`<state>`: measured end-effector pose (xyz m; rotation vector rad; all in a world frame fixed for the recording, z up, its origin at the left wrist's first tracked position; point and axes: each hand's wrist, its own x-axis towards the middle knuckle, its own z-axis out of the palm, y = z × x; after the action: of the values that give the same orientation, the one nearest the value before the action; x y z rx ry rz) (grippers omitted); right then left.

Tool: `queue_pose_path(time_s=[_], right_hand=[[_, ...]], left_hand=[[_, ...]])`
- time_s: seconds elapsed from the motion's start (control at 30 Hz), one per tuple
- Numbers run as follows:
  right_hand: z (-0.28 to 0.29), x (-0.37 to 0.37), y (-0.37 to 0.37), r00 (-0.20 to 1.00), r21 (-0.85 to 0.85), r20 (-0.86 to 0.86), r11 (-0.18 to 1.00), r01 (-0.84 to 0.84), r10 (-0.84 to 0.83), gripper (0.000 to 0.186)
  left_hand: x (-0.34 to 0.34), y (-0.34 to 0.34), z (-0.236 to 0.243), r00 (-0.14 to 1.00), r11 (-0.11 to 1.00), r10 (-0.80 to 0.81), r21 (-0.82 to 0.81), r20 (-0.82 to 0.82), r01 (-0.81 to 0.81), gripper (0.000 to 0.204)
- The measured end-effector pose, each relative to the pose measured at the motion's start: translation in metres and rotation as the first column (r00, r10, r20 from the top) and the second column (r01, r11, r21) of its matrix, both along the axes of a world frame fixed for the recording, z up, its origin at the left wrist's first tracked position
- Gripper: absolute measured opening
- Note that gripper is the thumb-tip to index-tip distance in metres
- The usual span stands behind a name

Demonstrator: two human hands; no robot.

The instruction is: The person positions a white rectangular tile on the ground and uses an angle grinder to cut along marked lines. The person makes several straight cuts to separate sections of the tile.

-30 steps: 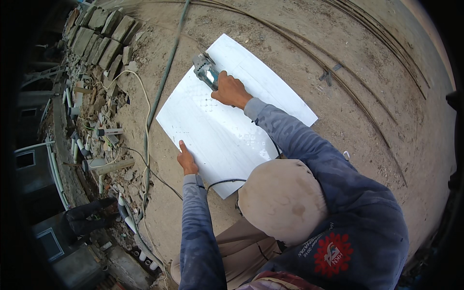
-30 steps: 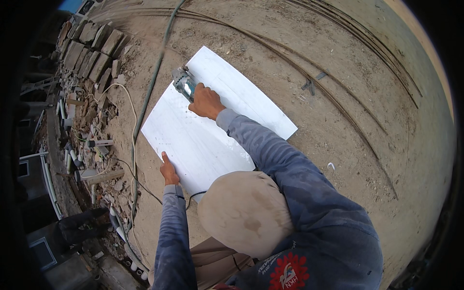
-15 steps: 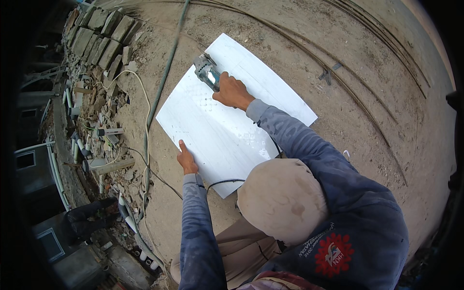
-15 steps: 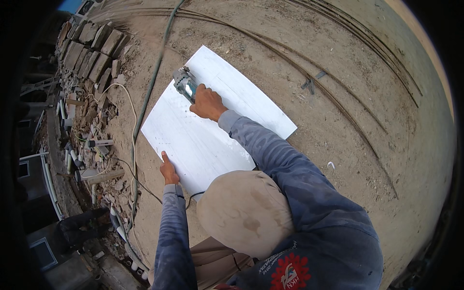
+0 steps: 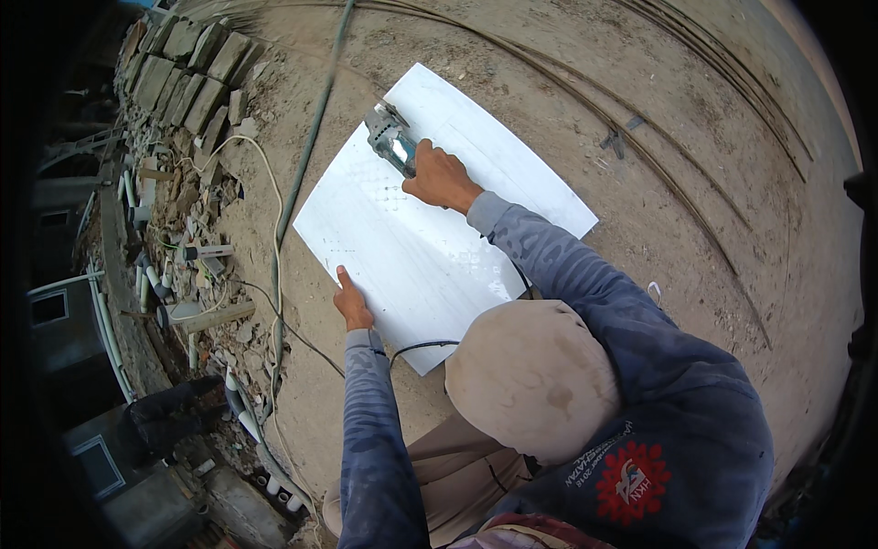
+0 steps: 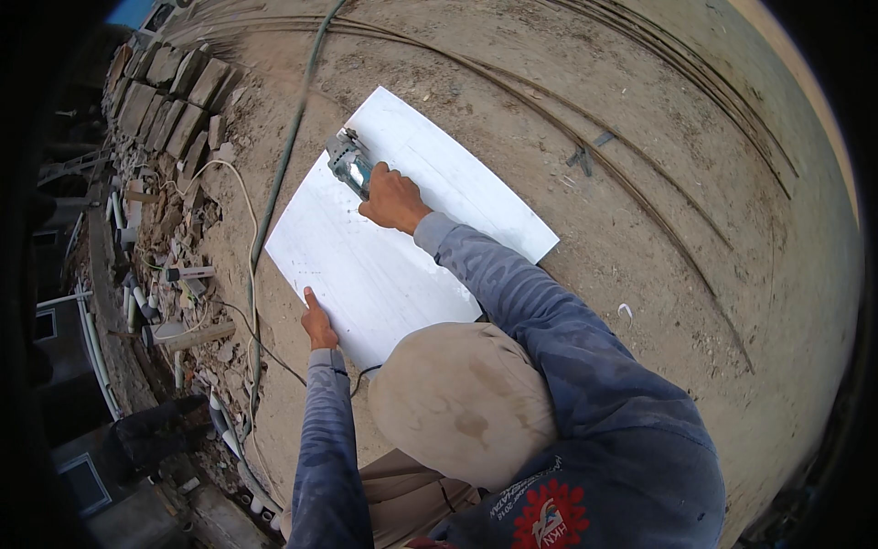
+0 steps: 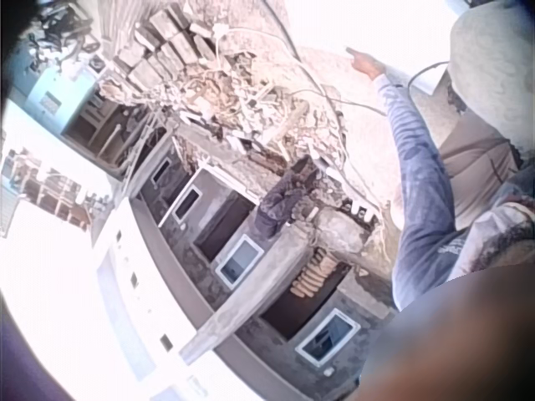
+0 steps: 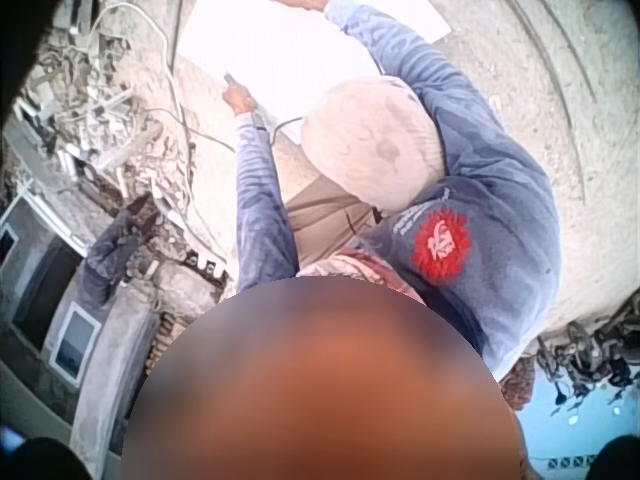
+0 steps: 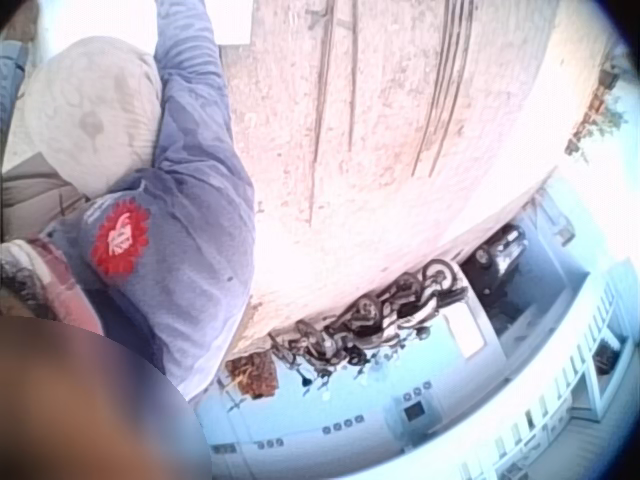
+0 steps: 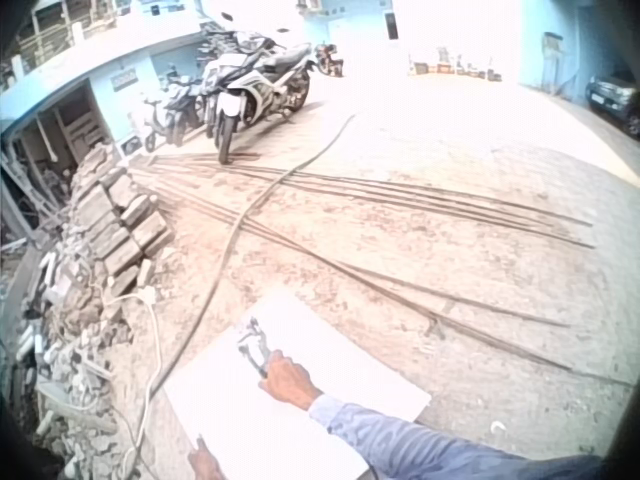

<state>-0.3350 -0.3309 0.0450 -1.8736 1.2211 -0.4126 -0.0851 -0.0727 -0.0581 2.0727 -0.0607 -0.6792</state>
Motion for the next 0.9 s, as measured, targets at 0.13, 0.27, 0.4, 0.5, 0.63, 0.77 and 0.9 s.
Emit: queue_pose_path(time_s=[0.13,0.27,0.4,0.5,0.63,0.77,0.9], right_hand=[[-0.001,-0.002,0.002,1.0,-0.012,0.001,1.0,0.007,-0.007,0.056],[-0.001,-0.004,0.004,1.0,-0.005,0.001,1.0,0.001,-0.001,0.056],[0.001,-0.006,0.005,1.0,0.015,0.0,1.0,-0.006,0.006,0.058],[0.001,-0.007,0.007,1.0,0.038,0.003,0.999,-0.007,0.007,0.059],[-0.001,-0.009,0.009,1.0,-0.013,-0.017,1.0,0.007,-0.008,0.056],[-0.001,-0.01,0.01,1.0,-0.019,-0.002,1.0,0.005,-0.006,0.056],[0.002,-0.012,0.011,1.0,0.016,-0.001,1.0,-0.002,0.002,0.057]], left_hand=[[-0.003,0.0,0.002,1.0,1.0,0.011,-0.005,-0.001,-0.011,0.084],[-0.002,0.0,0.003,1.0,1.0,0.0,0.006,-0.002,0.0,0.082],[0.0,0.0,0.001,1.0,1.0,0.002,0.01,-0.003,-0.002,0.081],[0.001,0.001,0.0,1.0,1.0,0.003,0.002,-0.013,-0.003,0.083],[0.002,0.002,-0.002,1.0,1.0,0.004,-0.01,-0.02,-0.004,0.087],[0.003,0.002,-0.002,0.999,1.0,-0.003,0.004,-0.043,0.003,0.089],[0.002,0.002,0.0,0.999,1.0,-0.005,0.007,-0.047,0.006,0.088]])
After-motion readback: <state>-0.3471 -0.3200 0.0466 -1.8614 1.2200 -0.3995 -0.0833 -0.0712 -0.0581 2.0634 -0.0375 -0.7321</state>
